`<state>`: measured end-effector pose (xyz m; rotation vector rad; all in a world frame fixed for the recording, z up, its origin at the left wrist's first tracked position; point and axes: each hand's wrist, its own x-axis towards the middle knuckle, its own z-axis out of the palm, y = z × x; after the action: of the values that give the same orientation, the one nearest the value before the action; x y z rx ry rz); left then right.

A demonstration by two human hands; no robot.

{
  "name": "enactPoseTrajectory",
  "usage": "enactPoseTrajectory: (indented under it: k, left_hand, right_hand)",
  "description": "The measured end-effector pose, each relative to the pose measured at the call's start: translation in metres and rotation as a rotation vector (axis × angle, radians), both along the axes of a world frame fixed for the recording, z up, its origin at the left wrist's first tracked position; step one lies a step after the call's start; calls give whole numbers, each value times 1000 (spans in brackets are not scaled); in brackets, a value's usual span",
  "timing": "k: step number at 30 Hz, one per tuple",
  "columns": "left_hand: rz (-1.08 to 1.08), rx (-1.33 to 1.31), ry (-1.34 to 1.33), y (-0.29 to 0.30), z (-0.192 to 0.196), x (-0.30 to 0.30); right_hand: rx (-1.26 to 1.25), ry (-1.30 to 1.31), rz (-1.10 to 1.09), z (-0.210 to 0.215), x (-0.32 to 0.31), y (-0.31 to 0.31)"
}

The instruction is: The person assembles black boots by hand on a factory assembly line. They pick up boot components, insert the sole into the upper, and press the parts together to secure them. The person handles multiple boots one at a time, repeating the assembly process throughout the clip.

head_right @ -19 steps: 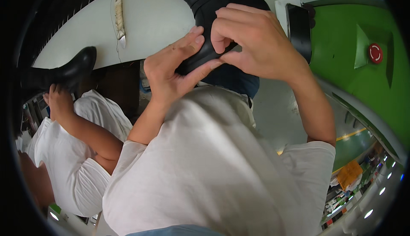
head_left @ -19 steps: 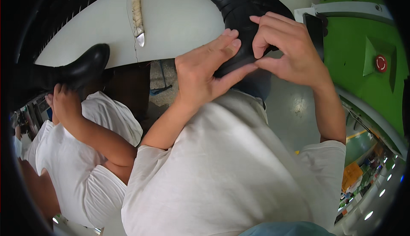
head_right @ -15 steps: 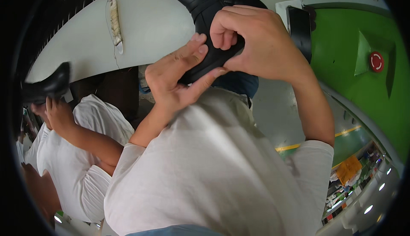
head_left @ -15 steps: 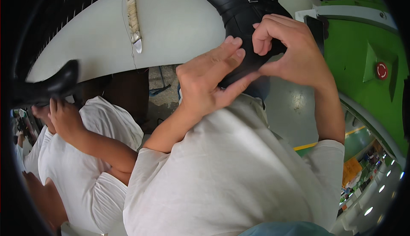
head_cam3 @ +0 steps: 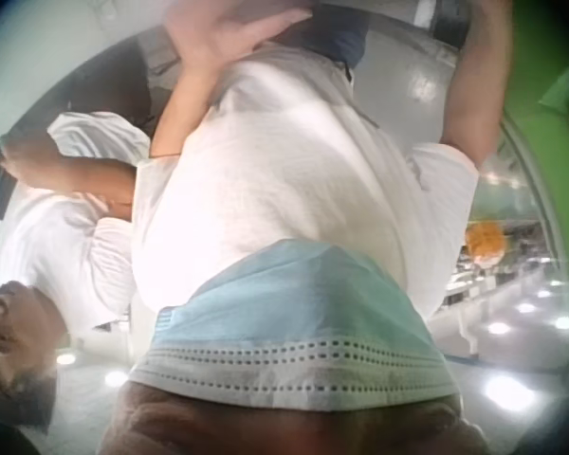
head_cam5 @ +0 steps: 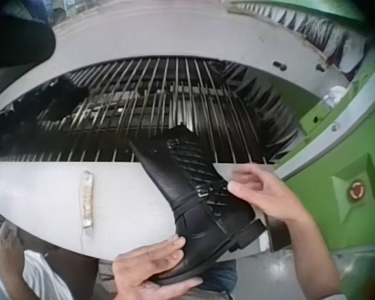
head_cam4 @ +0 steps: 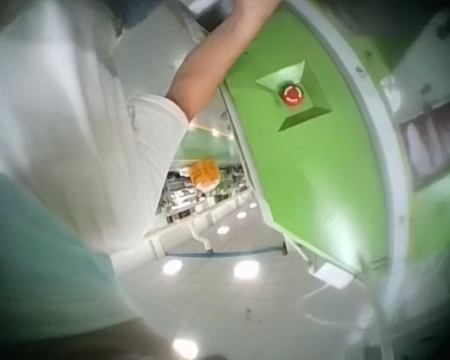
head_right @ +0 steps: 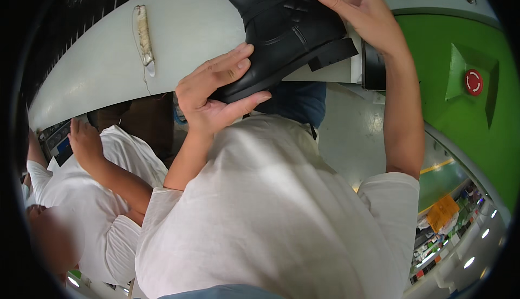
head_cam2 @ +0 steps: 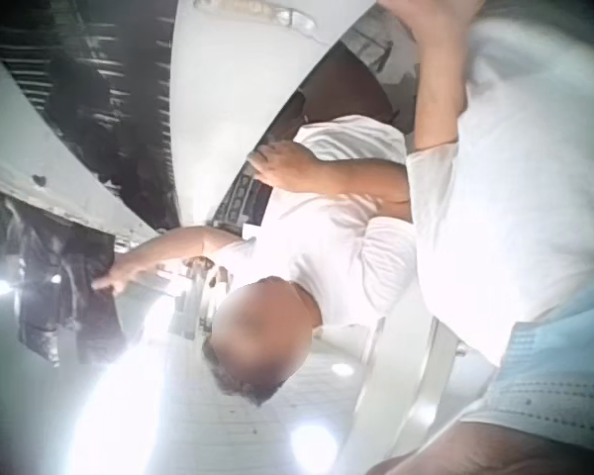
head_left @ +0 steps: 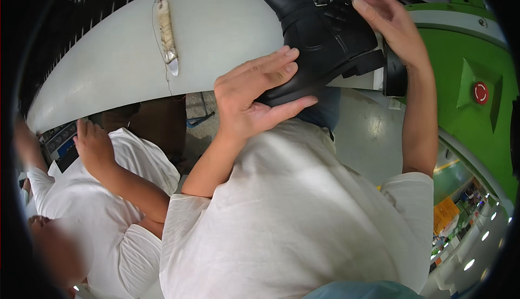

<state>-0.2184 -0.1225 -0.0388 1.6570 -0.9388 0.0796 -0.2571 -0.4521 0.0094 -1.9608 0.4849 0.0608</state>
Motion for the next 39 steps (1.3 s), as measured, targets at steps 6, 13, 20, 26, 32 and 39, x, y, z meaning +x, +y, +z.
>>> enactPoseTrajectory:
  k: [6,13,20,26,32,39]
  left_hand:
    - [-25,-67,-96,3,-4,3]
    - [-106,-38,-351,-1,63,2]
    - [-69,224,-969,-54,209,35]
    - [-132,753,-1013,-69,243,37]
    - [-170,922,-894,-65,250,43]
    - [-288,936,-895,-77,253,33]
  right_hand:
    - [389,100,40,0,-13,19]
    - [2,-424,1,100,-60,63]
    - [-601,-618,242,148,-71,77]
    - [-334,-951,-75,116,-83,41]
    - [307,-914,-338,9,-76,67]
    - [254,-1042,-431,9,-54,90]
